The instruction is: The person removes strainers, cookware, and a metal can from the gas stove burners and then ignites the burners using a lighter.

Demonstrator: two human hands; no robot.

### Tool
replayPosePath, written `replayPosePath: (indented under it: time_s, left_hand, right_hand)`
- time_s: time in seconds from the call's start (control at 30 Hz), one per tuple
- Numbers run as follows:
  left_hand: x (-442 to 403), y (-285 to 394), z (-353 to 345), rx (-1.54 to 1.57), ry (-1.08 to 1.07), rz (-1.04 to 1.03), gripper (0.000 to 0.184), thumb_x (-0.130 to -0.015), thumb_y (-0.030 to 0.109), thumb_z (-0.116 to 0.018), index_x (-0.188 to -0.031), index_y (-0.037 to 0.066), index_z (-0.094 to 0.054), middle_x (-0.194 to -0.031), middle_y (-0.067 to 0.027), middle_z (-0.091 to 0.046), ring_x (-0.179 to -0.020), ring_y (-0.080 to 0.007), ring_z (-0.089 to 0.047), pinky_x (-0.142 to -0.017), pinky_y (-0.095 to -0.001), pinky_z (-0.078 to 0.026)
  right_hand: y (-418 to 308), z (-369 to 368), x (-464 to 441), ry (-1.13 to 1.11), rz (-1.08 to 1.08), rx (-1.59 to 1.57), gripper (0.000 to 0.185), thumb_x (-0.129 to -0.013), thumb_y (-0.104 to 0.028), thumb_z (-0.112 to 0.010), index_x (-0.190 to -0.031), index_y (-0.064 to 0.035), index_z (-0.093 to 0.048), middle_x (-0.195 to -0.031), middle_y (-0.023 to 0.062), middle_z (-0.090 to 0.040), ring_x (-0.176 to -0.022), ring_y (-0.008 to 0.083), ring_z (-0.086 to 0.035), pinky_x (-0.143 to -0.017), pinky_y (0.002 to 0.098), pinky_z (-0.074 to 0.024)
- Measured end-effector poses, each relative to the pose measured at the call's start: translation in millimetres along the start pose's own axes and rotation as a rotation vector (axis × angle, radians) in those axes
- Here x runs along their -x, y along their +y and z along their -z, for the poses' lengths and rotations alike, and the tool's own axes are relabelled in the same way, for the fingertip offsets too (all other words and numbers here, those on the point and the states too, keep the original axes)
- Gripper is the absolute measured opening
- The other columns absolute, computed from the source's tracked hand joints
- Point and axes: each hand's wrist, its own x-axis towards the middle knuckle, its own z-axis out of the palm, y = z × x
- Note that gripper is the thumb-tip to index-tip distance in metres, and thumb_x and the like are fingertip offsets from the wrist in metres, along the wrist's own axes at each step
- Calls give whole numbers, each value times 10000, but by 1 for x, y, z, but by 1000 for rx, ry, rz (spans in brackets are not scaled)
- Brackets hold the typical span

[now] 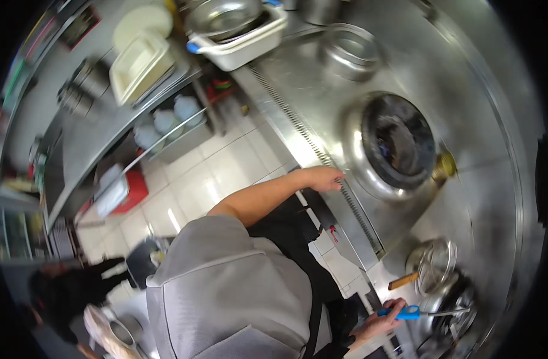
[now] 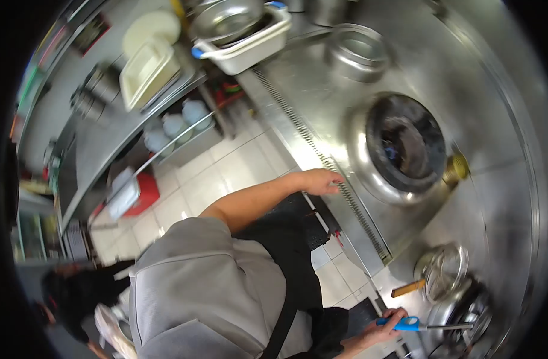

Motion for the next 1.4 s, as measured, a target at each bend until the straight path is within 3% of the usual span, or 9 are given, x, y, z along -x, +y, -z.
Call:
replayPosePath:
  time_s: [0.07, 0.17, 0.4, 0.67, 1.03, 1.2, 1.27, 1.33, 1.4]
  left_hand:
    - [35, -31, 3, 4, 214, 2, 523, -907, 336, -628, -1311, 18, -532, -1173, -209, -640, -1087, -359, -617, -936, -415, -488]
    - [128, -49, 26, 21, 186, 248, 508, -906, 305, -616, -1312, 10, -538, -1244, -202, -623, -1131, -349, -608, -976, -401, -476]
    - [291, -148, 25, 189, 533, 701, 502, -931, 350, -602, -1327, 47, -546, -1243, -170, -632, -1130, -315, -617, -998, -383, -474]
    - [358, -287, 50, 429, 888, 797, 479, -922, 298, -641, -1310, 28, -562, -1195, -165, -651, -1086, -273, -635, -948, -368, -497]
    - [474, -468, 168, 1000, 1659, 959, 482, -907, 175, -631, -1331, -31, -531, -1203, -169, -646, -1067, -248, -619, -919, -346, -487]
    - [473, -528, 206, 463, 1496, 1149, 517, -844, 184, -678, -1306, -12, -554, -1233, -219, -629, -1097, -335, -625, -963, -396, -488]
    - [456, -563, 216, 265, 1552, 1211, 493, -819, 217, -688, -1270, 41, -594, -1242, -207, -627, -1091, -376, -618, -948, -433, -500]
    - [460, -593, 238, 285, 1333, 1307, 534, -818, 262, -694, -1302, 75, -571, -1356, -185, -555, -1217, -372, -536, -1028, -438, -441]
    - [458, -644, 226, 40, 1450, 1333, 590, -821, 293, -683, -1357, 101, -529, -1447, -144, -480, -1328, -356, -436, -1107, -433, -358]
  right_hand:
    - [3, -41, -16, -172, -6, 60, 207, -966, -217, -607, -892, -32, -552, -712, 2, -437, -633, 88, -384, -584, 256, -292]
    - [40, -94, -44, -423, -27, 53, 171, -950, -197, -642, -976, -32, -605, -748, -1, -493, -637, 76, -437, -575, 238, -339]
    - [50, -226, 8, -718, -74, 95, 158, -971, -160, -607, -967, -4, -580, -721, -2, -480, -641, 68, -425, -592, 241, -332]
    - [77, -364, 42, -846, -105, 298, 193, -949, -193, -639, -978, -8, -592, -675, -17, -471, -619, 70, -423, -589, 237, -317]
    - [157, -609, 142, -1385, -259, 255, 152, -944, -140, -646, -1026, -14, -623, -740, 0, -539, -646, 85, -488, -597, 241, -377]
    - [188, -711, 176, -1722, 252, 464, 141, -897, -147, -709, -915, -30, -632, -783, 21, -540, -681, 135, -489, -629, 293, -413]
    - [222, -744, 186, -1885, 428, 498, 171, -864, -131, -722, -902, 3, -622, -786, 132, -564, -686, 256, -546, -649, 357, -449]
    - [232, -767, 197, -1932, 400, 562, 212, -855, -144, -733, -856, 13, -591, -758, 159, -534, -658, 299, -524, -624, 369, -438]
    - [244, -782, 197, -1932, 409, 674, 244, -850, -160, -744, -837, 16, -575, -741, 158, -527, -638, 286, -515, -602, 379, -431]
